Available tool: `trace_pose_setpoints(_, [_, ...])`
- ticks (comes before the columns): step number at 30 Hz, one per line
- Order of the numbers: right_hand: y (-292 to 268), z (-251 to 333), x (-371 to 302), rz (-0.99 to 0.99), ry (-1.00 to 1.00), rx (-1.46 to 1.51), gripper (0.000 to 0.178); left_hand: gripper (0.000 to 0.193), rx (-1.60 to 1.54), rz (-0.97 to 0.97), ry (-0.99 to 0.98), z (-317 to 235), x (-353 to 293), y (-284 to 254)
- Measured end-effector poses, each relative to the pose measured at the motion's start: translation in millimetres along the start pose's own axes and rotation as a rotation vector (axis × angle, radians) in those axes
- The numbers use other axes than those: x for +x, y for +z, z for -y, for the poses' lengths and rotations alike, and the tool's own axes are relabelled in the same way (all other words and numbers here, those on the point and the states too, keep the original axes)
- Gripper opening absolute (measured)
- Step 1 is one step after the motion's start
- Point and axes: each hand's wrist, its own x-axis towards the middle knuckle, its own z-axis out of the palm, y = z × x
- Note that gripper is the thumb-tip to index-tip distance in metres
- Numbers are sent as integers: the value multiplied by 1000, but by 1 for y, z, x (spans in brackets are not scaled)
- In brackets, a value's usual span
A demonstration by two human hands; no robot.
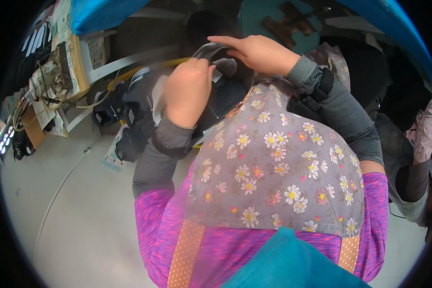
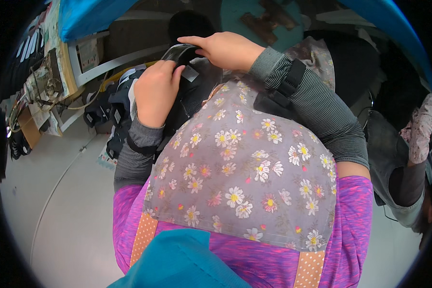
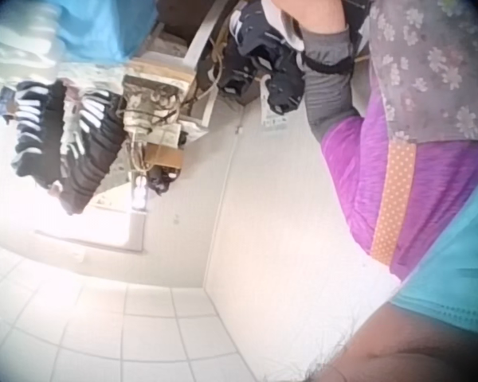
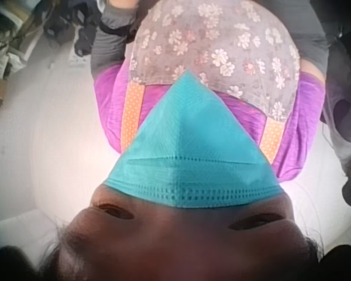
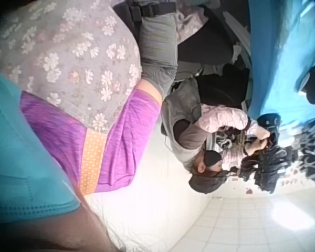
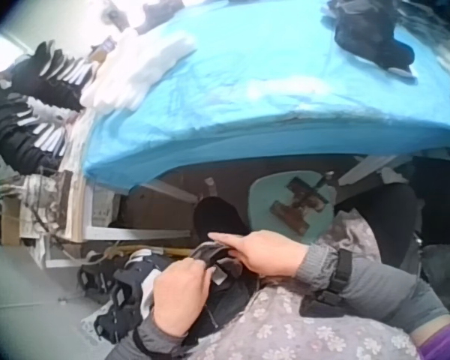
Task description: The person handles a black shoe upper, turning it over to check different sides before inserting a white foam component and a grey lining into the heel and interior. The person then places the assembled component into a yellow basket.
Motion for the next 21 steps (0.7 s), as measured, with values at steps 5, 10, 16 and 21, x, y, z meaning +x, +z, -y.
trace_pose_setpoints(5, [11,-10,0,-111,-70,-16,44,13,-134,-109,127,-6,1,1])
trace_pose_setpoints(10, [6,-9,-4,-82,-45,-52,41,11,-172,-226,81,6,9,8])
trace_pose_setpoints(16, [14,-18,0,-227,-155,-120,34,14,-167,-270,68,11,12,14])
trace_pose_setpoints(21, [13,-15,26,-601,-468,-55,25,17,-152,-316,16,9,19,16])
